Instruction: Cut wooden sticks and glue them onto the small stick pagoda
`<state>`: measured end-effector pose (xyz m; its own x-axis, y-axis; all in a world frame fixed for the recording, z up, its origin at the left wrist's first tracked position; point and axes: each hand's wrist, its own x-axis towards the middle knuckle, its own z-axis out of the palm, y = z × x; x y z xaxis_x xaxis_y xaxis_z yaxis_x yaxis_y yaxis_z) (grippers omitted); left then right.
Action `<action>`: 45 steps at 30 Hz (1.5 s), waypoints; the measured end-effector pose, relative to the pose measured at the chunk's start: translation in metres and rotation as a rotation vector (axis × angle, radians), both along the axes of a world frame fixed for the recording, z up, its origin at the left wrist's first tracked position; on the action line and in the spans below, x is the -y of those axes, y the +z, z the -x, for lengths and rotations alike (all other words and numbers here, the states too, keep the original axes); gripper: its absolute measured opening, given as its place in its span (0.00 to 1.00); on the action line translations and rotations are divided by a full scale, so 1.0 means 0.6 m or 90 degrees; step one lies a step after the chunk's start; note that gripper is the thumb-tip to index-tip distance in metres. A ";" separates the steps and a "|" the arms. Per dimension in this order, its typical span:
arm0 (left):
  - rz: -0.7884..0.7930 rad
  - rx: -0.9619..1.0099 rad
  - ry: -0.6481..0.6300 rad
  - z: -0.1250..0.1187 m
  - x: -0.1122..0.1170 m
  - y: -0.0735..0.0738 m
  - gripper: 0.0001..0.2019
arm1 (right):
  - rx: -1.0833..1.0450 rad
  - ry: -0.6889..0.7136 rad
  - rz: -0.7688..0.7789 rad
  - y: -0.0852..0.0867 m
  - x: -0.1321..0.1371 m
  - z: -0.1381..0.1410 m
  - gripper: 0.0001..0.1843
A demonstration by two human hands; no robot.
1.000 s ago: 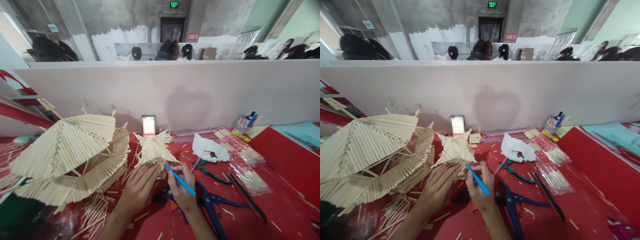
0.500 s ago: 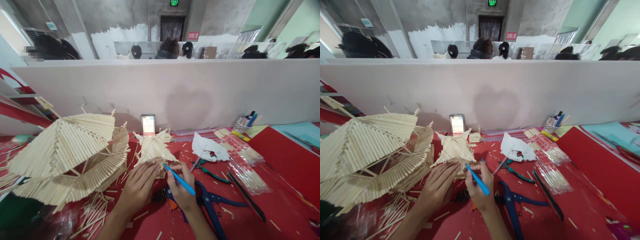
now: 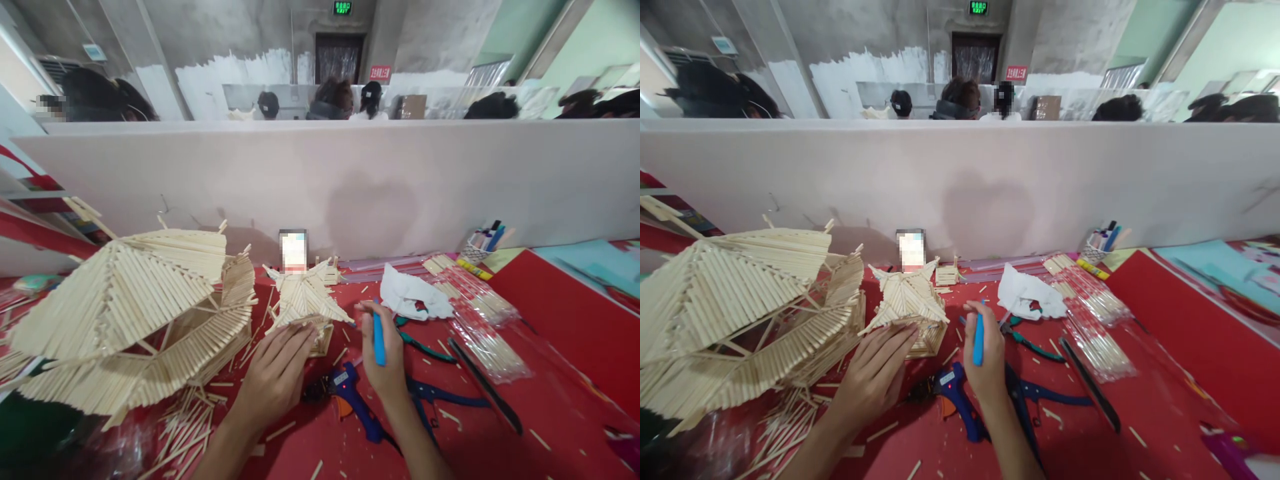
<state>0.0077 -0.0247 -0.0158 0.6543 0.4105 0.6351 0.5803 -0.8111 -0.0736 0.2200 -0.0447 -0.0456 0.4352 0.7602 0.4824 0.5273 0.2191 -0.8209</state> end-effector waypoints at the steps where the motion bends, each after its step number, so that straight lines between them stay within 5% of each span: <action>1: 0.002 0.003 -0.001 0.001 0.000 -0.001 0.23 | 0.052 0.020 0.040 -0.006 -0.005 -0.010 0.11; 7: -0.034 0.057 -0.098 0.007 0.005 0.003 0.18 | 0.271 0.086 0.247 -0.042 -0.018 -0.032 0.15; 11: -0.060 0.022 -0.240 0.003 0.011 0.019 0.11 | 0.295 0.076 0.277 -0.042 -0.024 -0.021 0.13; 16: -0.004 -0.006 -0.238 -0.013 0.020 0.020 0.11 | 0.261 0.073 0.262 -0.031 -0.020 -0.028 0.10; 19: 0.115 0.041 -0.164 -0.028 0.030 0.008 0.11 | 0.110 0.130 0.230 -0.016 0.005 -0.034 0.02; 24: 0.496 0.242 0.007 -0.062 0.053 -0.001 0.16 | -0.242 0.323 0.216 0.010 0.063 -0.019 0.13; 29: 0.674 0.378 0.003 -0.084 0.063 0.012 0.05 | -0.390 0.429 0.182 0.015 0.085 0.009 0.15; 33: 0.657 0.432 -0.016 -0.079 0.057 0.016 0.06 | -0.409 0.418 0.161 0.023 0.081 0.014 0.13; 39: 0.580 0.316 -0.005 -0.055 0.037 0.017 0.07 | -0.441 0.329 0.118 0.040 0.075 -0.003 0.22; 45: 0.550 0.262 -0.029 -0.048 0.033 0.019 0.09 | -0.472 0.320 0.148 0.046 0.070 0.004 0.18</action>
<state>0.0367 -0.0447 -0.0045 0.4746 0.8243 0.3085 0.3938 -0.5124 0.7631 0.2179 -0.0867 -0.0177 0.1648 0.9860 0.0238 -0.2632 0.0672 -0.9624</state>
